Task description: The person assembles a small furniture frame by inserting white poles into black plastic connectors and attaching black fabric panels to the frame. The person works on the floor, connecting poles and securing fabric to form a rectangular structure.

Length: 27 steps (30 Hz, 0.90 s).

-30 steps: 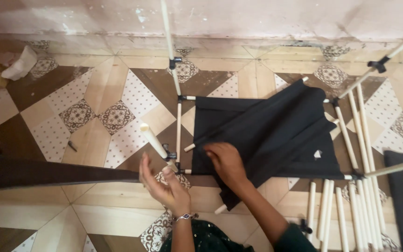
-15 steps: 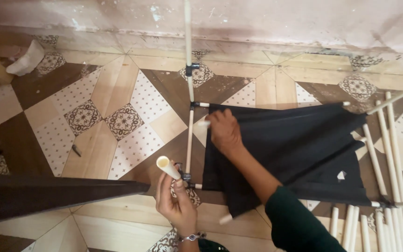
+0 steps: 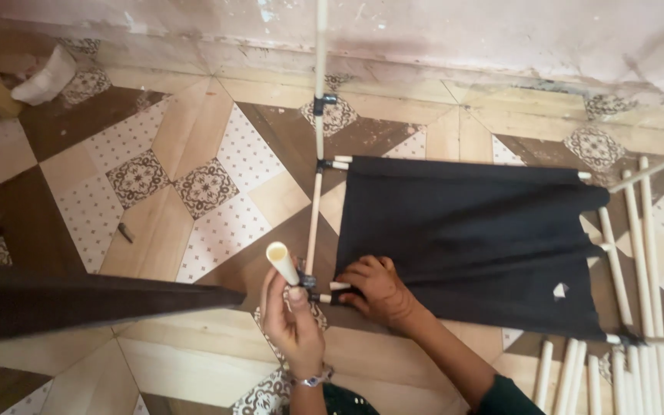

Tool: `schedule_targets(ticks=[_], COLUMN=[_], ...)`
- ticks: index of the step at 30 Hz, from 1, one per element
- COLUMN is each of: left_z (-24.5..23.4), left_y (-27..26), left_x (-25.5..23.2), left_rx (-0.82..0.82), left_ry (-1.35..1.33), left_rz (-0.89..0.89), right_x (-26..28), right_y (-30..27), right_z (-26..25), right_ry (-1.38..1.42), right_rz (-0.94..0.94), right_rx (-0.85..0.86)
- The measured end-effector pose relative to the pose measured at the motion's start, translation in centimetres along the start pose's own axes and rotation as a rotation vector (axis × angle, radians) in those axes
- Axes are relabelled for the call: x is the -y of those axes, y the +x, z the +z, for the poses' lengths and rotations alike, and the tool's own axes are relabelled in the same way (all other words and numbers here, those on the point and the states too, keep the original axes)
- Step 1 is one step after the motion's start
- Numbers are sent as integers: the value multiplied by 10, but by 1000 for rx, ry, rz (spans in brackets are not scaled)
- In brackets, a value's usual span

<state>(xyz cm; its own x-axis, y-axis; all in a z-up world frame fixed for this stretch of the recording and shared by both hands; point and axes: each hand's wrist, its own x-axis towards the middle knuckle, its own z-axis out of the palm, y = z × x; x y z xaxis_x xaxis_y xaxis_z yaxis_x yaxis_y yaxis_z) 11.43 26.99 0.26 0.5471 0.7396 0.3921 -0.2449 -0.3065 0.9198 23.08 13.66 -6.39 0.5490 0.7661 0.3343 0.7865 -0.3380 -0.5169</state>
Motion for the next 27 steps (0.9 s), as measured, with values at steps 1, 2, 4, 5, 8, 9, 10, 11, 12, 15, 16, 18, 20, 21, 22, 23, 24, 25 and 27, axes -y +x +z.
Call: schedule_targets(ticks=[1, 2, 4, 5, 8, 9, 10, 11, 12, 15, 16, 18, 20, 21, 22, 23, 24, 25, 27], left_z=[-2, -3, -6, -6, -5, -5, -5, -5, -6, -7, -7, -7, -7, -7, -6, -5, -5, -4, -5], left_y=[-2, 0, 4, 5, 6, 7, 6, 6, 6, 6, 6, 6, 7, 7, 6, 6, 6, 5, 6], left_x=[-2, -3, -4, -4, -3, -3, -2, -2, 0, 2, 2, 2, 2, 2, 2, 1, 2, 1, 2], left_rx=[24, 26, 30, 35, 46, 48, 51, 49, 44, 39, 41, 47, 48, 46, 43, 44, 44, 44, 34], left_ry=[-15, 2, 37, 29, 7, 1, 0, -4, -6, -1, 1, 11, -2, -19, -39, -60, -81, -102, -84], left_rz=[1, -16, -53, -43, -31, -31, -35, -52, -66, -81, -83, -53, -45, -54, -64, -66, -67, -69, -75], right_x=[2, 2, -1, -1, 1, 2, 4, 3, 2, -1, -1, 0, 4, 8, 11, 14, 19, 23, 32], right_y=[-10, -13, -14, -13, -15, -16, -17, -19, -20, -20, -21, -18, -15, -13, -11, -9, -7, -5, 3], right_z=[5, 8, 11, 13, 16, 16, 16, 13, 11, 3, 0, -4, -9, -13, -18, -25, -33, -42, -61], right_ry=[-59, -104, -193, -228, -287, -277, -263, -265, -265, -106, -26, -97, -147, -160, -176, -186, -194, -202, -139], right_rz=[-3, -18, -48, -88, -133, -97, -58, -30, -5, 160, 231, 132, 45, 9, -26, -8, 9, 26, -5], right_rx=[39, 0, -74, -97, -80, -25, 32, 46, 60, 166, 212, 200, 131, 70, 8, -8, -24, -41, -90])
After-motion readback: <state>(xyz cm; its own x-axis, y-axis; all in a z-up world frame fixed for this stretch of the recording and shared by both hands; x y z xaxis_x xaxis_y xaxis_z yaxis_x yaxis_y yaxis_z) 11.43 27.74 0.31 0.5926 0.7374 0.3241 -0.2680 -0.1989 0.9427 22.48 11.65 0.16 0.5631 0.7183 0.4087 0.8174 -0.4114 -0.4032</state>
